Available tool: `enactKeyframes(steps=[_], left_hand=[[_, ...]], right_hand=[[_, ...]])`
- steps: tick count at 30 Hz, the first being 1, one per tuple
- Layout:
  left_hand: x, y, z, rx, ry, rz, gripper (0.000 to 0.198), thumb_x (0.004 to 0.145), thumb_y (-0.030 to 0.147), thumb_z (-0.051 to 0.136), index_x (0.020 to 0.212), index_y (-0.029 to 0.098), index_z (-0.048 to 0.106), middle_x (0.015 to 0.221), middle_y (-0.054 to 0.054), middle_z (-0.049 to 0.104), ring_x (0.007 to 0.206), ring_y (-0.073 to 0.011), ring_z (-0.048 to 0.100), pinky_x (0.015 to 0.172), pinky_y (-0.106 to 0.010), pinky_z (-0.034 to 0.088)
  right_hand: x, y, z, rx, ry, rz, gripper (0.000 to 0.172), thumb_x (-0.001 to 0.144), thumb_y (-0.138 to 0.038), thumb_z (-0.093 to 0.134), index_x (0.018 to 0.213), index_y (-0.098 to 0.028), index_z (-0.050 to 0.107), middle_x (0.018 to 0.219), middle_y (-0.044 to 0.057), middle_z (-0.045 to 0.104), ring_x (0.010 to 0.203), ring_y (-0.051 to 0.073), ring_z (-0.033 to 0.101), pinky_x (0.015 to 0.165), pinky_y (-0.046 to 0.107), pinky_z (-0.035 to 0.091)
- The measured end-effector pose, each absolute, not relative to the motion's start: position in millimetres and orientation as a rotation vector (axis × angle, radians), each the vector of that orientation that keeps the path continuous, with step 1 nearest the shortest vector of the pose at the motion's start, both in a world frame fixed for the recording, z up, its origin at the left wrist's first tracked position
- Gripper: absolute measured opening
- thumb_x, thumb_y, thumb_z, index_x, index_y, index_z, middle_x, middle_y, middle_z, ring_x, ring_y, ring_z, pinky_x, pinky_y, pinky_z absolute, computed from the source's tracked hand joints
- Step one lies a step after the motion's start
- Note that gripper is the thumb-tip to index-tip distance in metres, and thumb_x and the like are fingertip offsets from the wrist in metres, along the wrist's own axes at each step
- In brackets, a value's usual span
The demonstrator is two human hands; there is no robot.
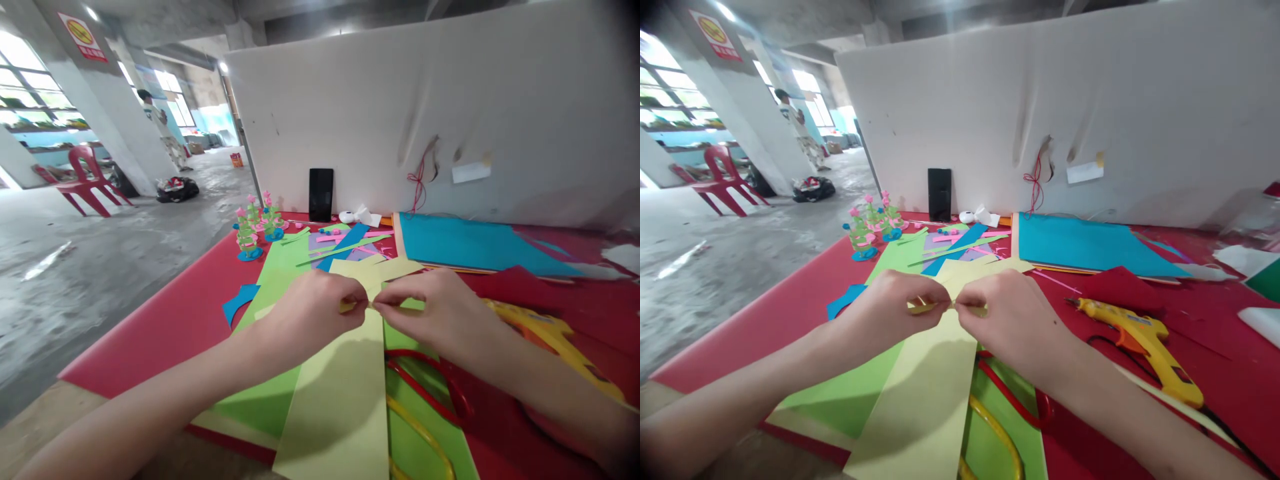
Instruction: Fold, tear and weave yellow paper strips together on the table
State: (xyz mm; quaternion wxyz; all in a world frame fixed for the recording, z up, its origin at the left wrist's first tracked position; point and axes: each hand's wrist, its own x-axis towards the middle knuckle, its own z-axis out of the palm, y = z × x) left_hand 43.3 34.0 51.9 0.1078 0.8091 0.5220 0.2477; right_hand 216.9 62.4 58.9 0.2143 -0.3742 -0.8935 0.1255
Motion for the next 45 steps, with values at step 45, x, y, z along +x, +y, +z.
enactKeyframes(steps=[45], left_hand=[[28, 52, 47, 2.318, 1.574, 0.848, 0.016, 0.072, 0.015, 0.048, 0.073, 0.017, 0.063, 0.068, 0.000, 0.065, 0.059, -0.0112, 0.057, 0.058, -0.020, 0.044]], right_hand=[[227, 63, 67, -1.235, -2.414, 0.101, 0.016, 0.070, -0.024, 0.051, 0.065, -0.023, 0.066, 0.066, 0.000, 0.064, 0.060, 0.017, 0.057, 0.052, 0.027, 0.039]])
